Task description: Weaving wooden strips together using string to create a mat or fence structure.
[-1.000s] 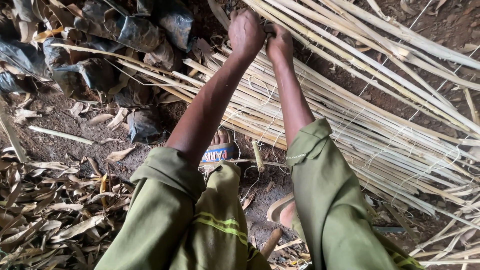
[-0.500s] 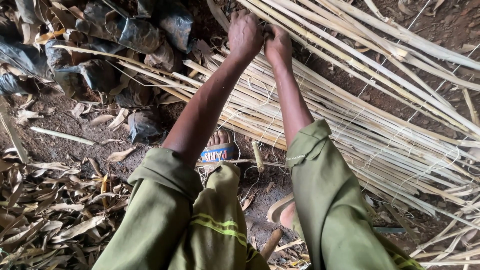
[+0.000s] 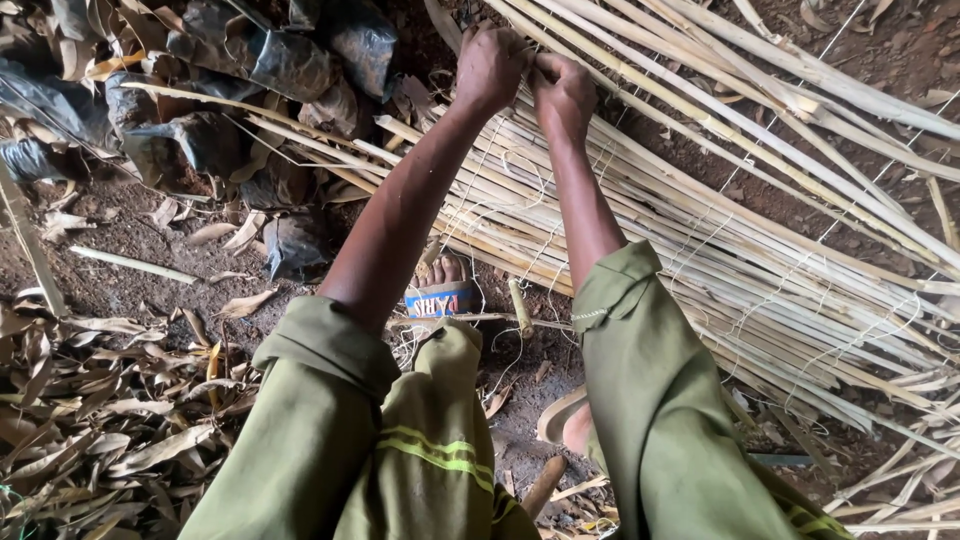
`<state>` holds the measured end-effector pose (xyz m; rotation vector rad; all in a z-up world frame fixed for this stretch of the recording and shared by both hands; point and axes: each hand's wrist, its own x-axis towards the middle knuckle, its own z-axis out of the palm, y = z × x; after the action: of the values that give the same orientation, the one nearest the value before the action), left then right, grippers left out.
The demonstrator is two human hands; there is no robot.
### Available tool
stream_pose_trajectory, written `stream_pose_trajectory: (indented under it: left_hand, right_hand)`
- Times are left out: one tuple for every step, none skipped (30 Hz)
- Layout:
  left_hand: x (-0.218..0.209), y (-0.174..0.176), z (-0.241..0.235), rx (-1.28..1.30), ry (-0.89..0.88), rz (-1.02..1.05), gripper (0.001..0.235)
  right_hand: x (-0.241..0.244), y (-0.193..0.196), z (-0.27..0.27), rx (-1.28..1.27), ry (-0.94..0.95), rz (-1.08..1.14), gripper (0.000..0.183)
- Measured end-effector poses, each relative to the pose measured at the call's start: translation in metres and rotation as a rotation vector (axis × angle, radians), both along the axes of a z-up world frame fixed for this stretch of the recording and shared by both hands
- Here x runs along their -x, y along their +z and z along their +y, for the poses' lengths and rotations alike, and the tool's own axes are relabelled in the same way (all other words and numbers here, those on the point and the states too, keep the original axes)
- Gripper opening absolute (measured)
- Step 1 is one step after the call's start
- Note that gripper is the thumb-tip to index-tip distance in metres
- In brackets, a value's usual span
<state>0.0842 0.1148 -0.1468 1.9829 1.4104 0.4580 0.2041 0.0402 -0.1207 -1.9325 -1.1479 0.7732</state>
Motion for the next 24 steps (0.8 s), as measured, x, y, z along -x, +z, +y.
stream_pose_trajectory:
  left_hand:
    - [0.002, 0.001, 0.003, -0.008, 0.025, -0.023, 0.022]
    - [0.001, 0.006, 0.004, -0.012, 0.027, -0.022, 0.022]
    - [0.001, 0.011, 0.002, -0.010, 0.033, -0.042, 0.020]
    - [0.001, 0.017, 0.000, -0.007, 0.040, -0.061, 0.019]
    - [0.003, 0.018, -0.002, -0.010, 0.037, -0.062, 0.019]
    - [0.004, 0.020, -0.003, -0.039, 0.014, -0.081, 0.015]
    - [0.007, 0.022, -0.006, -0.066, -0.008, -0.099, 0.013]
    - [0.008, 0.025, -0.008, -0.065, -0.008, -0.099, 0.013]
    - [0.010, 0.029, -0.008, -0.083, -0.022, -0.088, 0.013]
    - [0.013, 0.033, -0.009, -0.101, -0.035, -0.077, 0.014]
    - [0.013, 0.038, -0.008, -0.105, -0.034, -0.076, 0.014]
    - [0.014, 0.043, -0.008, -0.092, -0.069, -0.046, 0.013]
    - [0.013, 0.048, -0.012, -0.073, -0.108, -0.019, 0.012]
    - [0.014, 0.049, -0.013, -0.070, -0.110, -0.022, 0.012]
    - [0.015, 0.050, -0.013, -0.104, -0.122, -0.027, 0.013]
    - [0.017, 0.052, -0.012, -0.138, -0.135, -0.033, 0.015]
    - [0.016, 0.049, -0.013, -0.136, -0.134, -0.035, 0.015]
    - [0.015, 0.047, -0.014, -0.147, -0.115, -0.048, 0.014]
    - [0.014, 0.045, -0.013, -0.162, -0.096, -0.063, 0.013]
    - [0.014, 0.042, -0.013, -0.164, -0.094, -0.065, 0.013]
    - [0.015, 0.041, -0.013, -0.191, -0.105, -0.070, 0.014]
    - [0.015, 0.039, -0.012, -0.218, -0.116, -0.074, 0.015]
    - [0.011, 0.039, -0.012, -0.221, -0.118, -0.078, 0.015]
    - [0.007, 0.038, -0.011, -0.157, -0.081, -0.039, 0.021]
  right_hand:
    - [0.001, -0.003, 0.004, -0.062, -0.021, 0.069, 0.008]
    - [0.000, -0.001, 0.007, -0.066, -0.020, 0.070, 0.008]
    - [0.000, 0.001, 0.007, 0.020, -0.043, 0.047, 0.009]
    - [-0.001, 0.003, 0.006, 0.107, -0.066, 0.025, 0.010]
    - [-0.001, 0.007, 0.007, 0.105, -0.068, 0.024, 0.010]
    - [-0.002, 0.012, 0.007, 0.162, -0.080, 0.042, 0.015]
    - [-0.002, 0.017, 0.006, 0.223, -0.090, 0.060, 0.020]
    - [-0.003, 0.019, 0.004, 0.224, -0.091, 0.060, 0.020]
    - [-0.003, 0.021, 0.003, 0.169, -0.111, 0.135, 0.014]
    - [-0.004, 0.024, 0.003, 0.113, -0.131, 0.210, 0.010]
    - [-0.005, 0.024, 0.006, 0.110, -0.129, 0.210, 0.010]
    - [-0.007, 0.023, 0.009, 0.104, -0.159, 0.330, 0.005]
    - [-0.009, 0.023, 0.007, 0.103, -0.193, 0.447, 0.004]
    - [-0.010, 0.027, 0.007, 0.106, -0.196, 0.444, 0.004]
    - [-0.011, 0.030, 0.008, 0.085, -0.188, 0.486, 0.008]
    - [-0.012, 0.033, 0.009, 0.065, -0.181, 0.527, 0.012]
    - [-0.013, 0.039, 0.008, 0.067, -0.180, 0.526, 0.012]
    - [-0.013, 0.046, 0.008, 0.043, -0.171, 0.548, 0.014]
    - [-0.015, 0.052, 0.009, 0.015, -0.159, 0.570, 0.016]
    - [-0.016, 0.060, 0.007, 0.014, -0.156, 0.567, 0.016]
    - [-0.017, 0.069, 0.007, -0.007, -0.186, 0.643, 0.017]
    - [-0.019, 0.078, 0.006, -0.028, -0.216, 0.718, 0.019]
    - [-0.025, 0.083, 0.000, -0.032, -0.218, 0.715, 0.019]
    - [-0.031, 0.088, -0.005, -0.093, -0.169, 0.801, 0.011]
